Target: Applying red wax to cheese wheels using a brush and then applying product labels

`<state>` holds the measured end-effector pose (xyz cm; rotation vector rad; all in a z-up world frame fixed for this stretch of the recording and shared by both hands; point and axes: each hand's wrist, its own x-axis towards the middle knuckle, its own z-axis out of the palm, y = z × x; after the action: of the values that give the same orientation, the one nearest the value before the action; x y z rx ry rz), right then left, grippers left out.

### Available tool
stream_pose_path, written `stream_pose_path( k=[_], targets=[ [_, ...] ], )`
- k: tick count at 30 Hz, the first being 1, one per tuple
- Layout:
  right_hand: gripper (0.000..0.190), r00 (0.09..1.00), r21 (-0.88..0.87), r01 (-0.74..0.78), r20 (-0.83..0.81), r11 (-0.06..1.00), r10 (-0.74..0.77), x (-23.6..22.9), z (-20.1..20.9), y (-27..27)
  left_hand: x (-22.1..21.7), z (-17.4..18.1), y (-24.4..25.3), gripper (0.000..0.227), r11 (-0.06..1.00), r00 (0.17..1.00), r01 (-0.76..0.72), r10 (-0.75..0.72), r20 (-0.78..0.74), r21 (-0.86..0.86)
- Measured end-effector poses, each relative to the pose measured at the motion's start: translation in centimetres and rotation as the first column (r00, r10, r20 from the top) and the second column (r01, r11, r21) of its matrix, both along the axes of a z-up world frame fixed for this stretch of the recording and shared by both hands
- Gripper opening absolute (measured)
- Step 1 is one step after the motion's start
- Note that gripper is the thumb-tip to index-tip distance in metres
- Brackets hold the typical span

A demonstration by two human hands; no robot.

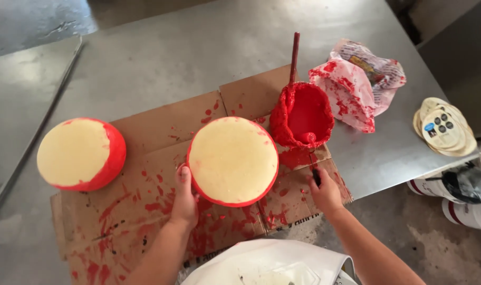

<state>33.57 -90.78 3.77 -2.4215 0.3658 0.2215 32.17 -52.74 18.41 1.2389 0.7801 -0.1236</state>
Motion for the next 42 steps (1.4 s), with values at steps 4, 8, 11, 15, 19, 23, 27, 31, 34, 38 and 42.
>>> stream_pose_path(
  k=[4, 8, 11, 15, 19, 23, 27, 31, 34, 38, 42],
  targets=[
    [0.037, 1.000, 0.022, -0.009, 0.026, 1.000, 0.008, 0.7, 0.3, -1.5, -1.4, -1.3, 0.4, 0.080, 0.998, 0.999, -0.039, 0.040, -0.006, 0.053],
    [0.043, 0.985, -0.187, -0.103, -0.154, 0.977, 0.074, 3.5, 5.0, -3.0, -3.4, -3.0, 0.8, 0.061, 0.984, 0.976, -0.175, 0.173, -0.133, -0.007],
    [0.044, 0.956, -0.335, -0.238, -0.246, 0.912, 0.159, 6.0, 8.8, -3.9, -5.4, -6.2, 1.8, 0.051, 0.981, 0.974, -0.192, 0.191, -0.120, -0.003],
    [0.048, 0.898, -0.505, -0.433, -0.315, 0.747, 0.308, 9.5, 11.2, -5.3, -6.5, -6.7, 2.2, 0.047, 0.983, 0.972, -0.183, 0.184, -0.144, 0.019],
    [0.052, 0.836, -0.456, -0.533, -0.414, 0.713, 0.361, 12.4, 12.6, -6.2, -7.1, -5.5, 2.2, 0.053, 0.984, 0.963, -0.163, 0.174, -0.208, 0.071],
    [0.046, 0.750, -0.706, -0.578, -0.261, 0.410, 0.607, 13.7, 11.3, -8.3, -8.0, -5.4, 2.6, 0.053, 0.977, 0.948, -0.189, 0.208, -0.242, 0.098],
    [0.048, 0.741, -0.629, -0.664, -0.481, 0.404, 0.469, 14.7, 16.4, -6.8, -9.1, -5.4, 2.7, 0.050, 0.968, 0.941, -0.226, 0.245, -0.232, 0.106],
    [0.047, 0.807, -0.511, -0.584, -0.450, 0.631, 0.383, 15.6, 18.9, -6.6, -10.0, -6.4, 2.9, 0.045, 0.964, 0.939, -0.227, 0.255, -0.230, 0.139],
    [0.048, 0.847, -0.305, -0.433, -0.461, 0.849, 0.267, 16.0, 19.6, -5.5, -10.1, -6.1, 2.7, 0.045, 0.967, 0.939, -0.223, 0.246, -0.241, 0.121],
    [0.048, 0.928, 0.089, -0.174, -0.318, 0.981, 0.194, 17.4, 14.7, -7.8, -10.1, -6.0, 2.8, 0.049, 0.968, 0.942, -0.223, 0.245, -0.228, 0.119],
    [0.044, 0.944, 0.324, -0.040, -0.299, 0.945, 0.143, 17.3, 13.9, -9.1, -11.1, -7.7, 3.4, 0.042, 0.957, 0.944, -0.274, 0.286, -0.163, 0.089]
  ],
)
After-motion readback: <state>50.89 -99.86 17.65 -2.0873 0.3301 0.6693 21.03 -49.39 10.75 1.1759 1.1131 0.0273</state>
